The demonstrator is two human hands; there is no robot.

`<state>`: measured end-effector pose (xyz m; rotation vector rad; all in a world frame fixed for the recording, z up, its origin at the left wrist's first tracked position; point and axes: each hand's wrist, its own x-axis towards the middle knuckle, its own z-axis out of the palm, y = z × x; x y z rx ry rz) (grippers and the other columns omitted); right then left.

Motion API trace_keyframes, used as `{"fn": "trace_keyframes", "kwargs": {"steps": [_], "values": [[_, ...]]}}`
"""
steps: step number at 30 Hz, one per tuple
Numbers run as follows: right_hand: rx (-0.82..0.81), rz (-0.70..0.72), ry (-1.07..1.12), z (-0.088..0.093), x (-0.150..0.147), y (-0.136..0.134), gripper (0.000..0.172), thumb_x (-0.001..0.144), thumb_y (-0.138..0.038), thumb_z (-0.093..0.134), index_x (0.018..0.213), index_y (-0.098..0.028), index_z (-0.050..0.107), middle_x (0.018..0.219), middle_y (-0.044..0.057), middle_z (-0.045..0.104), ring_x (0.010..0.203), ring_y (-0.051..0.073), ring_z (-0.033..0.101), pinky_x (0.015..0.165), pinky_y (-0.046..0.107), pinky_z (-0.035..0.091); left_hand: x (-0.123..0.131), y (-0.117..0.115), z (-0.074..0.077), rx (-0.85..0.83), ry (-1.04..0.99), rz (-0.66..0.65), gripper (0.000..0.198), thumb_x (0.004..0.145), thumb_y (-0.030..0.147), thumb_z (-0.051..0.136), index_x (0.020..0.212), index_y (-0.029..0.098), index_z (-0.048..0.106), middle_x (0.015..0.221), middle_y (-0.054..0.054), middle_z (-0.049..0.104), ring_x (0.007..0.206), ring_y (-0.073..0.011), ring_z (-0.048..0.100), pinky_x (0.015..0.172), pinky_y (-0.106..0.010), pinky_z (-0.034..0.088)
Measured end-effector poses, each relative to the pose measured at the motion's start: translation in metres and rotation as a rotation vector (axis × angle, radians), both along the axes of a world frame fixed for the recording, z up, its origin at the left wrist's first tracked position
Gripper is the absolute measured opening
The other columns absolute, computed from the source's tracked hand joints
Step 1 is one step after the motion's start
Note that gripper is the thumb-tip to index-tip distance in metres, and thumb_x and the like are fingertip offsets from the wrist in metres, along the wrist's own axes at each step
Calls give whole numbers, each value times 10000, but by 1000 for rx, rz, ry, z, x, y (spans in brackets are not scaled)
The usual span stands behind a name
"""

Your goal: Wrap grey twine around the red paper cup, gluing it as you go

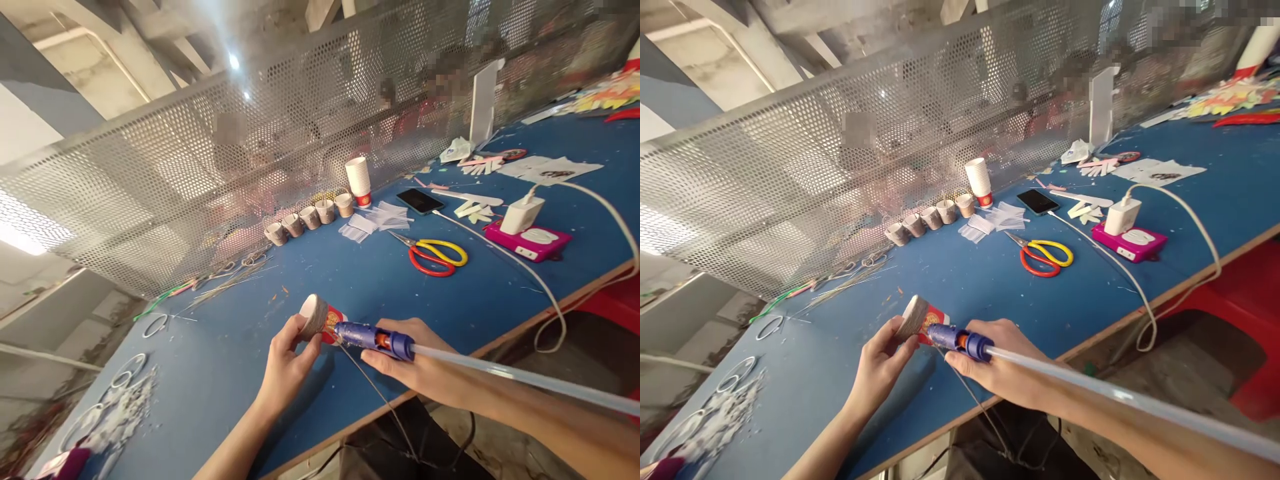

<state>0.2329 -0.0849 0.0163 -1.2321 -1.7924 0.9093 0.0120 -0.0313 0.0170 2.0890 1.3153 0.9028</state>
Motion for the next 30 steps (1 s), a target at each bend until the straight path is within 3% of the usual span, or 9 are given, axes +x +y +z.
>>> {"fn": "trace_keyframes", "kwargs": {"steps": [18, 30], "values": [[141, -81, -66, -12, -8, -1, 303, 873, -419, 500, 652, -211, 492, 570, -14, 557, 495, 121, 463, 501, 237, 305, 4, -2, 6, 12, -36, 39, 113, 738, 255, 548, 687, 163, 590, 627, 24, 530, 592, -119, 474, 568, -204, 419], [172, -95, -87, -16, -8, -3, 282, 861, -405, 525, 663, -204, 521, 570, -15, 580, 487, 118, 499, 492, 235, 304, -1, -1, 2, -34, -107, -37, 109, 756, 246, 553, 733, 153, 606, 654, 7, 565, 608, -124, 518, 587, -209, 462]]}}
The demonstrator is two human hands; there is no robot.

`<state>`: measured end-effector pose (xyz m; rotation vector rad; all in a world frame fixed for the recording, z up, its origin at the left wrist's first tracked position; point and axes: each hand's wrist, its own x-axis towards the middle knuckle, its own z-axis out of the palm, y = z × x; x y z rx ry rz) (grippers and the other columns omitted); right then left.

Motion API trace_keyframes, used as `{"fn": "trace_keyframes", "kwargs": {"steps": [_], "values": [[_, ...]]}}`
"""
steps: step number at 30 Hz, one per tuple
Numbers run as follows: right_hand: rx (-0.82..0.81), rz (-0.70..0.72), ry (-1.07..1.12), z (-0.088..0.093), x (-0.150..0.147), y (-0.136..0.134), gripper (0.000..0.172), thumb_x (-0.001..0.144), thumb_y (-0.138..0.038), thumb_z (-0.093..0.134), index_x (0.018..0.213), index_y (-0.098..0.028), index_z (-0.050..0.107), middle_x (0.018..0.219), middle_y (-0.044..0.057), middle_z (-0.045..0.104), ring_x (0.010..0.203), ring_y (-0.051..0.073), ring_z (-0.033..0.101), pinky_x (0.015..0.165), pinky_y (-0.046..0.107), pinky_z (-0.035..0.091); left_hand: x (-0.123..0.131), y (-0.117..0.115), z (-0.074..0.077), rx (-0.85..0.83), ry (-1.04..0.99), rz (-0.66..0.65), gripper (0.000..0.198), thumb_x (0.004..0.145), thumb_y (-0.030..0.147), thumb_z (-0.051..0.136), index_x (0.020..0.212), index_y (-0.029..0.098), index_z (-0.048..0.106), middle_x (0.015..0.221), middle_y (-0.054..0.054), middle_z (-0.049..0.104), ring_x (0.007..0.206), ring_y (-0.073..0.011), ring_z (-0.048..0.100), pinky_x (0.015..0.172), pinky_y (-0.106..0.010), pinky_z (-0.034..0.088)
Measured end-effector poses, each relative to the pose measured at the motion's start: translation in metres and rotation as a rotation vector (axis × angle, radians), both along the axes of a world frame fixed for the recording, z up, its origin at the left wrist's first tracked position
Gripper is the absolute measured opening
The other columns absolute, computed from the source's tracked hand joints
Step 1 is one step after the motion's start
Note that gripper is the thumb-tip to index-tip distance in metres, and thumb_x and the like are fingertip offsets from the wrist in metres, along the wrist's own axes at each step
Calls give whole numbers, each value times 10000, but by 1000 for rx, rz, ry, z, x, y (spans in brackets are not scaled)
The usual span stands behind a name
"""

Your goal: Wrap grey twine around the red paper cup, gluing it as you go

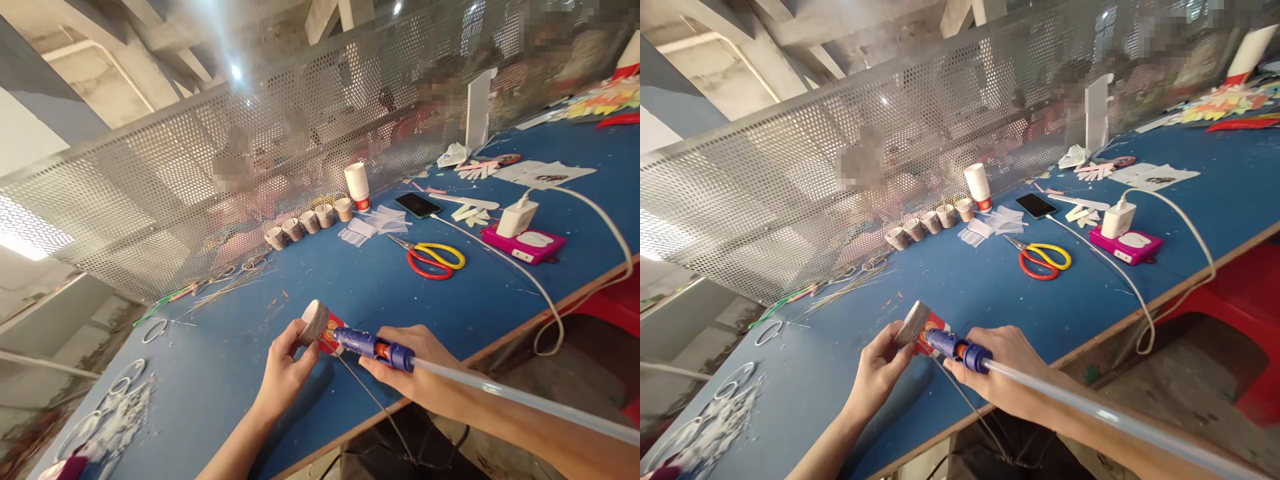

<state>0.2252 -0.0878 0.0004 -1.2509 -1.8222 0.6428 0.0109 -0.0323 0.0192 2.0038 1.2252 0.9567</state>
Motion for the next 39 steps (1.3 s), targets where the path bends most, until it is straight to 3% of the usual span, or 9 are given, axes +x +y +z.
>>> {"fn": "trace_keyframes", "kwargs": {"steps": [12, 19, 24, 34, 39], "values": [[-3, -26, 51, 4, 6, 3, 334, 862, -401, 517, 596, -213, 447, 499, -38, 501, 435, 103, 406, 464, 238, 274, 0, 1, 3, -37, -32, -33, 107, 739, 256, 587, 714, 152, 596, 658, -3, 562, 601, -129, 517, 565, -212, 461], [-30, 23, 50, 3, 3, -4, 295, 857, -409, 532, 643, -209, 495, 552, -22, 557, 487, 117, 482, 513, 238, 322, -5, 3, -1, -26, -64, -69, 111, 746, 254, 591, 700, 153, 581, 673, -4, 545, 622, -131, 510, 590, -222, 453], [-57, -12, 100, 6, 8, -1, 336, 857, -403, 519, 589, -212, 455, 494, -39, 500, 426, 95, 390, 453, 232, 291, -2, 1, 3, -35, -87, -81, 140, 741, 283, 603, 681, 158, 582, 661, -11, 551, 623, -137, 509, 584, -228, 450], [51, -1, -37, -4, -8, -9, 287, 854, -417, 514, 659, -207, 501, 557, -2, 588, 495, 139, 535, 499, 252, 307, -7, 5, -4, -18, -33, -55, 127, 756, 272, 583, 703, 156, 576, 700, -6, 558, 646, -134, 516, 621, -222, 465], [-5, -2, 38, -1, -2, -6, 302, 852, -422, 519, 644, -204, 502, 540, -22, 544, 469, 112, 470, 490, 240, 312, -6, 4, -3, -25, -60, -89, 96, 767, 237, 571, 720, 154, 581, 698, -5, 547, 644, -136, 517, 613, -228, 454]]}}
